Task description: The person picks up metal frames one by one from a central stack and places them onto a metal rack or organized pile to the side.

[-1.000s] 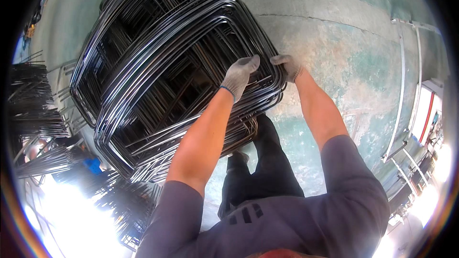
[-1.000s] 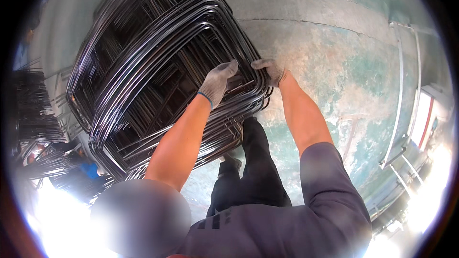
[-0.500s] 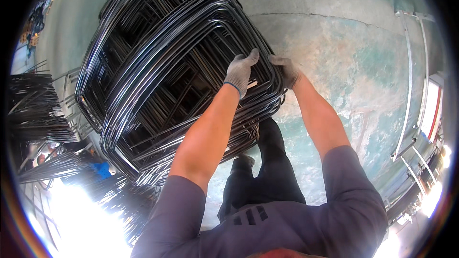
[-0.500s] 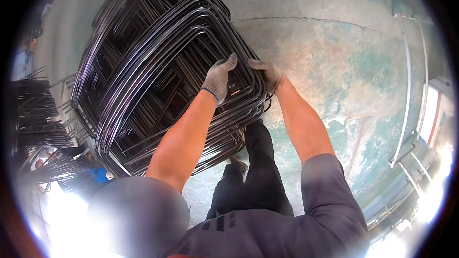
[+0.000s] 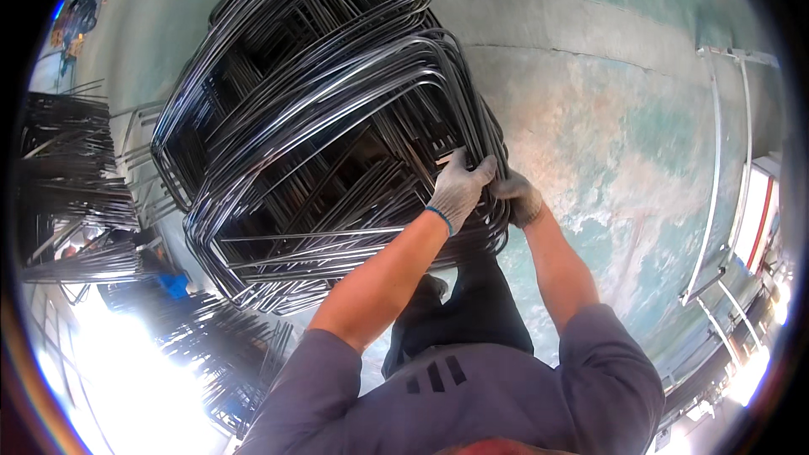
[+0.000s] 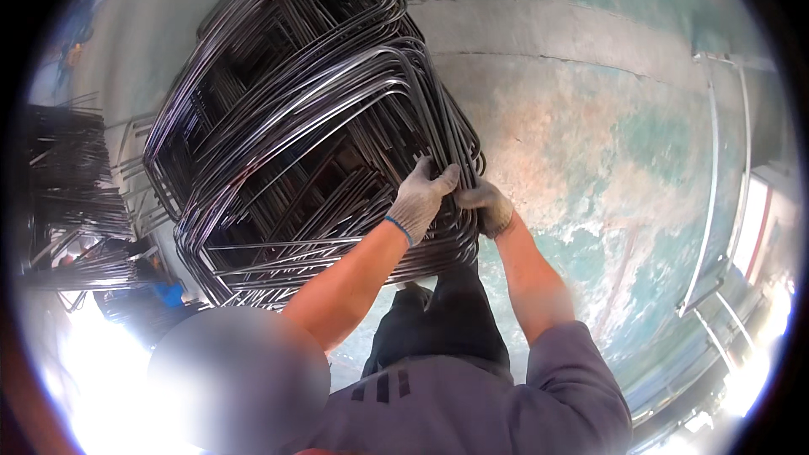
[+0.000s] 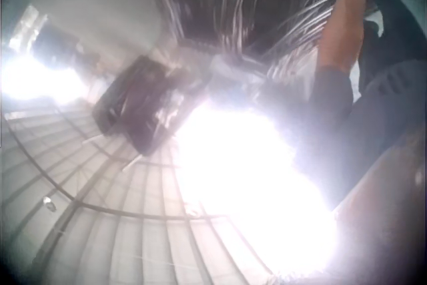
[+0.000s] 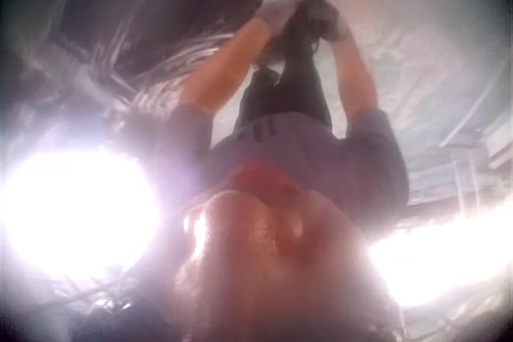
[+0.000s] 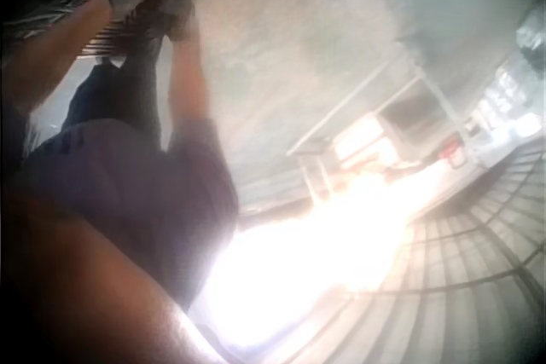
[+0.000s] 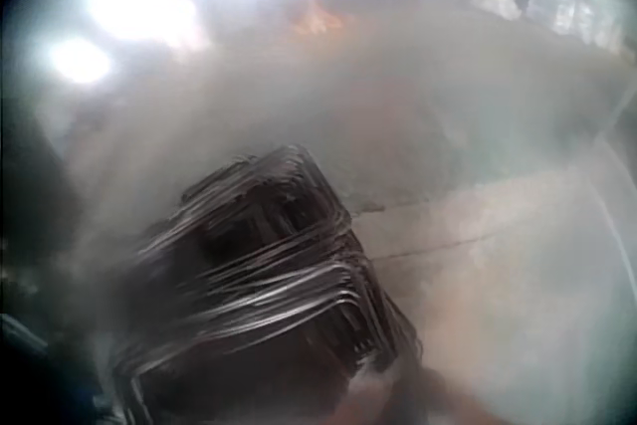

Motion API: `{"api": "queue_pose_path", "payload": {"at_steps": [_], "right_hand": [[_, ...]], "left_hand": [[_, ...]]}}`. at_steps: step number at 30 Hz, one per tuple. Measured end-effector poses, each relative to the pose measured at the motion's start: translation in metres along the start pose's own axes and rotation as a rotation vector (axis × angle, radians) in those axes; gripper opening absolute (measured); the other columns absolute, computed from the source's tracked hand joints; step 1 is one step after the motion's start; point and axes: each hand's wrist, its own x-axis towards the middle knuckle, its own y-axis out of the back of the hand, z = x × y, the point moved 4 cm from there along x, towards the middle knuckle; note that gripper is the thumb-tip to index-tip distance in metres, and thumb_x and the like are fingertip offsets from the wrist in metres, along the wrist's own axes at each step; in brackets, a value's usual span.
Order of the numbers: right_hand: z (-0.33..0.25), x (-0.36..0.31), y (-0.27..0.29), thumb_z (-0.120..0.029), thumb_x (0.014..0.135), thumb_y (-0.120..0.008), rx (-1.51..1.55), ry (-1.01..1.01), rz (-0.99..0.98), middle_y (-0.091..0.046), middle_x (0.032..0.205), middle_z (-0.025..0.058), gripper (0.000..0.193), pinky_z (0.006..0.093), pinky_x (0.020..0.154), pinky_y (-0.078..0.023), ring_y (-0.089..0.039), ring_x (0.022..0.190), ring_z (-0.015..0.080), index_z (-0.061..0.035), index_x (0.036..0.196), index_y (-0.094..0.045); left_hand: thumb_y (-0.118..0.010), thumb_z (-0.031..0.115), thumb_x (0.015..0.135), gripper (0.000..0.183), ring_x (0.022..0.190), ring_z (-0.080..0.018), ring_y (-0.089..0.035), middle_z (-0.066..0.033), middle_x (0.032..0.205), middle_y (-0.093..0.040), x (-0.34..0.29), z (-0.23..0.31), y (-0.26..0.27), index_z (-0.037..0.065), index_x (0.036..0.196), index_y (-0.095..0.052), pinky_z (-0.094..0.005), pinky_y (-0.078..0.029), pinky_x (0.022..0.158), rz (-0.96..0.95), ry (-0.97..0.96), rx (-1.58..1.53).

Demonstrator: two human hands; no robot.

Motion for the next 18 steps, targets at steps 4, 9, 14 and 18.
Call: {"api": "queue_pose_path", "payload": {"at_steps": [4, 9, 14, 18], "right_hand": [[0.007, -0.05, -0.061, -0.006, 0.078, -0.075, -0.132, 0.074, 0.016, -0.074, 0.135, 0.0097, 0.085, 0.0352, 0.099, -0.061, -0.073, 0.119, 0.0218, 0.0012, 0.16, -0.056], [-0.005, -0.128, -0.184, -0.009, 0.08, -0.089, -0.425, 0.16, 0.034, -0.073, 0.129, 0.0087, 0.109, 0.0357, 0.095, -0.061, -0.073, 0.108, 0.021, -0.0056, 0.173, -0.033], [0.016, -0.201, -0.305, -0.014, 0.079, -0.095, -0.959, 0.34, -0.016, -0.074, 0.135, 0.0168, 0.117, 0.0403, 0.103, -0.062, -0.077, 0.12, 0.0273, -0.0052, 0.174, -0.026], [0.05, -0.27, -0.395, -0.015, 0.077, -0.095, -1.145, 0.486, -0.357, -0.073, 0.137, 0.0218, 0.122, 0.0422, 0.099, -0.065, -0.077, 0.122, 0.0314, 0.0008, 0.175, -0.025]], "left_hand": [[-0.077, 0.04, 0.109, 0.049, 0.105, -0.0283, -0.077, -0.0135, 0.117, -0.078, -0.005, -0.007, 0.005, 0.001, 0.137, -0.07, -0.0445, -0.062, 0.096, -0.202, 0.076, -0.57], [-0.082, 0.029, 0.102, 0.042, 0.097, -0.0283, -0.079, -0.0174, 0.111, -0.079, -0.131, 0.064, 0.024, -0.006, 0.125, -0.074, -0.0431, -0.067, 0.09, -0.329, -0.009, -0.676], [-0.077, 0.011, 0.094, 0.044, 0.096, -0.0322, -0.08, -0.0212, 0.114, -0.079, -0.269, 0.114, 0.065, -0.007, 0.133, -0.07, -0.0434, -0.067, 0.091, -0.356, -0.185, -0.722], [-0.072, 0.011, 0.084, 0.071, 0.112, -0.0493, -0.077, -0.0337, 0.126, -0.074, -0.397, 0.116, 0.112, -0.014, 0.149, -0.058, -0.0628, -0.061, 0.108, -0.308, -0.445, -0.79]]}}
